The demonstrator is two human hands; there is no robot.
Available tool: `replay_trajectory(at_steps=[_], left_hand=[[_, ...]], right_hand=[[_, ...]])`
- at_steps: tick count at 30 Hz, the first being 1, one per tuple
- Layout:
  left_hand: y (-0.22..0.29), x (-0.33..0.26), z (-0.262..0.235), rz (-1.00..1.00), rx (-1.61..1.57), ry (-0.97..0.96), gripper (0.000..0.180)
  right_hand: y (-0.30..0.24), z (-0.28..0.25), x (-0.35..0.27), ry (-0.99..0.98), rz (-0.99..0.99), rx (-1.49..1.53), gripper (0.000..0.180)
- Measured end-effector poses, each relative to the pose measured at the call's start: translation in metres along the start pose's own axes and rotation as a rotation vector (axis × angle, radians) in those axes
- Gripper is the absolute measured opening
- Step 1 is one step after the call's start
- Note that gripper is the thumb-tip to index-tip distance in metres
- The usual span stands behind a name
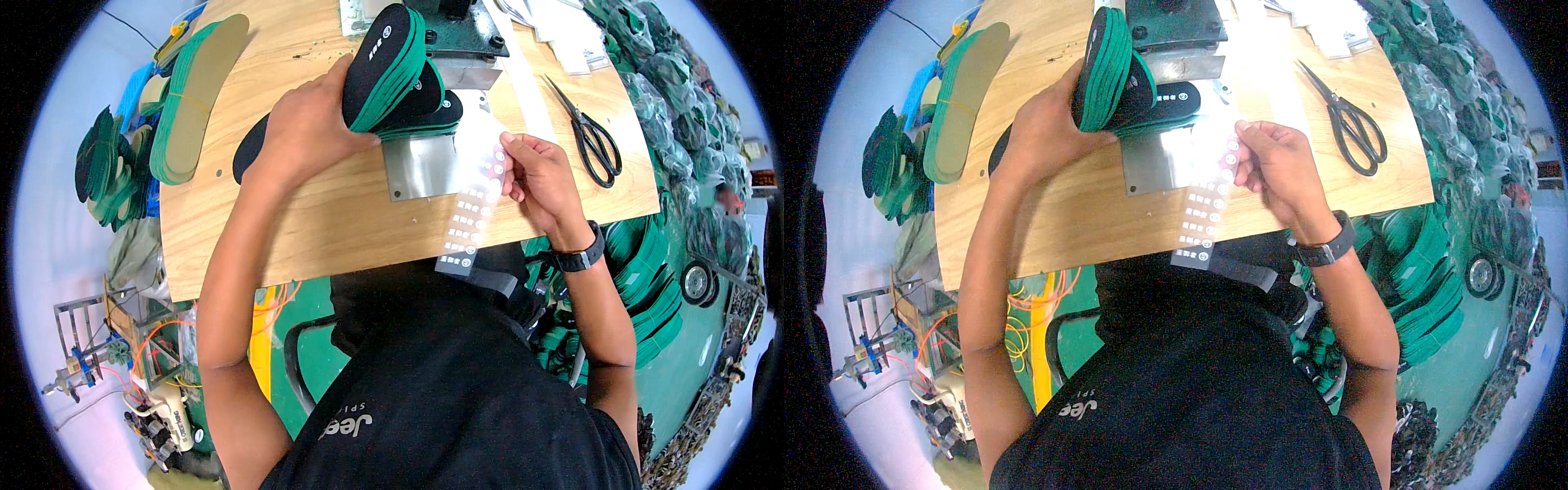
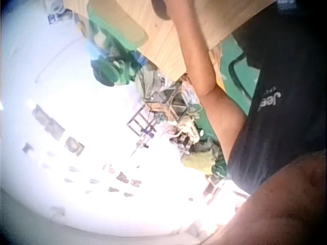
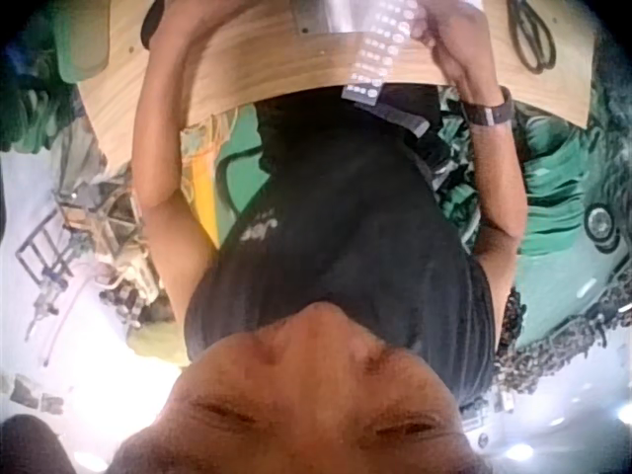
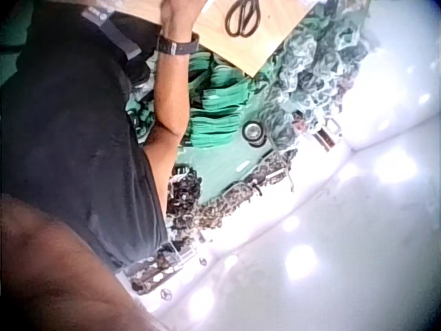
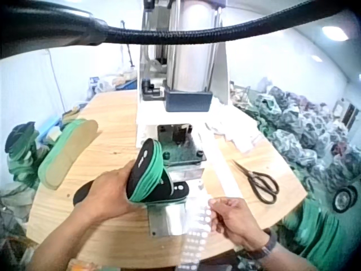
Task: The person uses shears to cut a strip of stickers and applies the stickers to green shoe insoles before placing them under a small press.
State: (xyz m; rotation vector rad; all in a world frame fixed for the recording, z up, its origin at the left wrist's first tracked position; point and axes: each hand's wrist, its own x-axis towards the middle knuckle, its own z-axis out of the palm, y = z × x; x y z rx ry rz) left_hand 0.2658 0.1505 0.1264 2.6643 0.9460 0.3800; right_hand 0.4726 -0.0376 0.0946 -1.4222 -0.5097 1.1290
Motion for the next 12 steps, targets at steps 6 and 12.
replay_trajectory(at_steps=[6,12], left_hand=[[0.000,-0.002,-0.011,-0.016,-0.102,-0.076,0.078],[-0.025,-0.006,-0.006,-0.034,-0.398,0.067,0.064]], right_hand=[[0.000,0.000,-0.008,0.067,-0.135,0.134,0.019],[-0.003,-0.007,-0.004,0.249,-0.381,0.312,0.018]])
